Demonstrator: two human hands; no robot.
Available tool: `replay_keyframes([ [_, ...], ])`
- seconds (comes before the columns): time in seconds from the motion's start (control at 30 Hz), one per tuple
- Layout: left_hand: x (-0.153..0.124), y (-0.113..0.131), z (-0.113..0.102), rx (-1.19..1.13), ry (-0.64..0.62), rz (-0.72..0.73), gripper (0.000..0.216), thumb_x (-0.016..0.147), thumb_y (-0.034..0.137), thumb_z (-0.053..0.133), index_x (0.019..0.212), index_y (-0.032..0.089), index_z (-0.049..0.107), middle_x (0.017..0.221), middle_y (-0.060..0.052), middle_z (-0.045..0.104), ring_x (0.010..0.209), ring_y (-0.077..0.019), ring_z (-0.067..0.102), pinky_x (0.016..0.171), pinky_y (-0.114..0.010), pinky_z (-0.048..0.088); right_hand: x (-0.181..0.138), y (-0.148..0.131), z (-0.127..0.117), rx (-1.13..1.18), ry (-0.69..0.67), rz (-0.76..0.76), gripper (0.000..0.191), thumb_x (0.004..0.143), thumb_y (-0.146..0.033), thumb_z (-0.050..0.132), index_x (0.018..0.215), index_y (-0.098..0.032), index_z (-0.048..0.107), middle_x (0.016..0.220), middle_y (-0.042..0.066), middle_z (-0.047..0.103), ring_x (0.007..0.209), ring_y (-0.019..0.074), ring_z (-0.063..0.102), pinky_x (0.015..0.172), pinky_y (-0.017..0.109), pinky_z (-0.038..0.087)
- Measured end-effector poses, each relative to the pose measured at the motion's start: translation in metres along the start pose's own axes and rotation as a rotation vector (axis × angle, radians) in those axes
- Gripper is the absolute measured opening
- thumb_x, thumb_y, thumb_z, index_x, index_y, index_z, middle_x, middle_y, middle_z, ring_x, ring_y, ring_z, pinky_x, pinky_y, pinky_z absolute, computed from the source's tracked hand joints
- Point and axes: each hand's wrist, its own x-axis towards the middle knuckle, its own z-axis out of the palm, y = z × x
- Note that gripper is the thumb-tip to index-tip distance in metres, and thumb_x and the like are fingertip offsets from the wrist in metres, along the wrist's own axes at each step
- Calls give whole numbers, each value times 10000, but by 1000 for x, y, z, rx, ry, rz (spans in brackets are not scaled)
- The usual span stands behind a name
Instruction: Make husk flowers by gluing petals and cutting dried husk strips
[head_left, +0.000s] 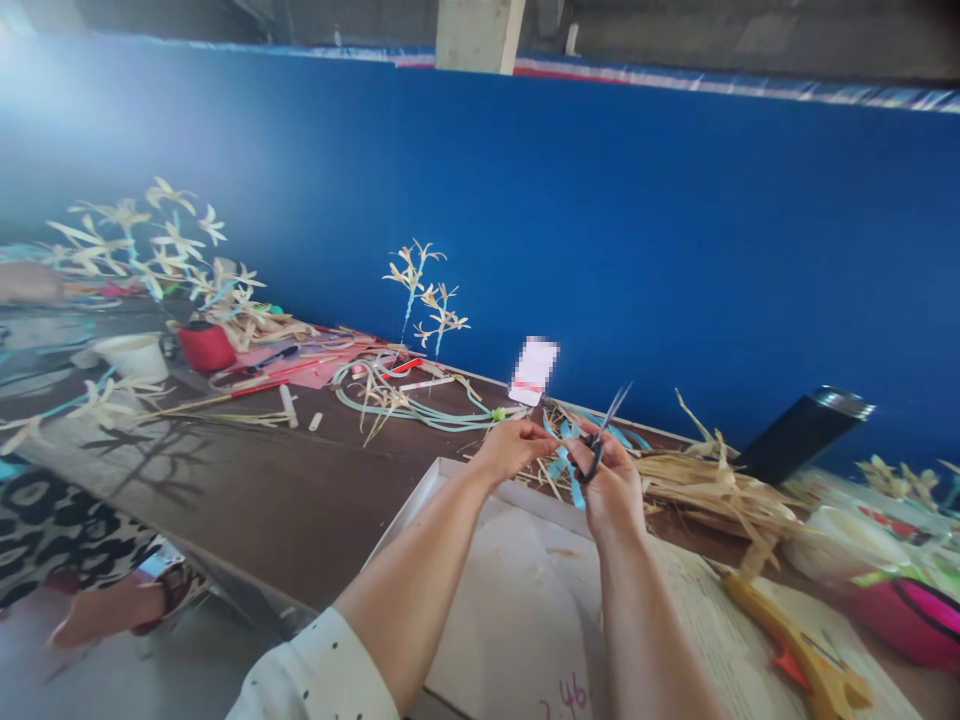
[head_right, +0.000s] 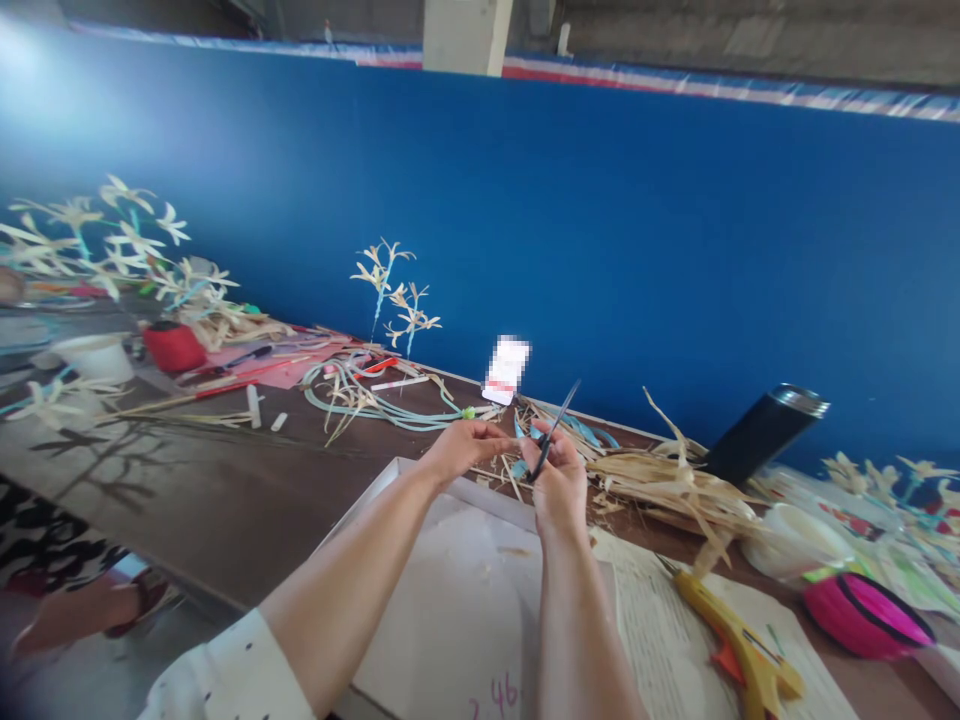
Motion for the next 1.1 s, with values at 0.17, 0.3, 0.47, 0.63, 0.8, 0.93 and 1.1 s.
replay_keyframes([
  [0.17, 4, -3, 3, -281, 36, -50, 338, 563, 385, 710, 738, 102, 648, 606, -10, 554, 520, -62, 434, 519, -200, 321, -1, 0, 2, 20, -42, 12, 406, 613, -312, 735, 995, -237, 618, 649, -41, 562, 571, 84, 494, 492, 186, 341],
  [0.3, 6, -4, 6, -419, 76, -92, 346, 529, 374, 737, 714, 99, 639, 603, -10, 547, 509, -54, 430, 503, -195, 311, -3, 0, 6, 46, -71, 1, 395, 630, -298, 727, 1001, -227, 610, 688, -32, 574, 585, 94, 512, 502, 198, 357],
  [0.47, 4, -1, 9, -500, 126, -115, 307, 530, 343, 740, 699, 106, 644, 627, -16, 578, 535, -57, 477, 545, -200, 361, -3, 2, 8, 56, -96, -5, 400, 631, -285, 729, 1007, -221, 607, 736, -23, 603, 591, 97, 516, 528, 212, 369],
  [0.63, 3, 6, 11, -513, 140, -82, 244, 527, 252, 742, 684, 90, 649, 614, -24, 589, 522, -59, 491, 531, -198, 379, -1, 6, 7, 68, -80, 23, 389, 622, -267, 740, 985, -226, 607, 715, -31, 604, 564, 84, 500, 507, 198, 348],
  [0.8, 1, 9, 11, -456, 128, -73, 220, 544, 198, 734, 724, 96, 659, 641, -28, 612, 547, -71, 525, 581, -214, 427, -2, 6, 8, 27, -46, 42, 395, 630, -286, 736, 997, -222, 605, 679, -32, 582, 546, 83, 490, 480, 190, 330],
  [0.93, 2, 7, 11, -453, 161, -76, 194, 573, 183, 715, 742, 102, 664, 672, -36, 628, 551, -73, 531, 610, -234, 447, -5, 2, 10, -7, -53, 33, 415, 630, -310, 733, 1010, -207, 603, 684, -21, 579, 568, 100, 507, 490, 203, 350],
  [1.1, 7, 1, 7, -421, 236, -27, 145, 620, 195, 677, 738, 114, 658, 663, -34, 632, 558, -78, 540, 584, -214, 431, -9, -1, 13, -13, -107, 65, 436, 617, -332, 740, 1016, -220, 604, 661, -26, 576, 561, 107, 506, 465, 199, 343],
])
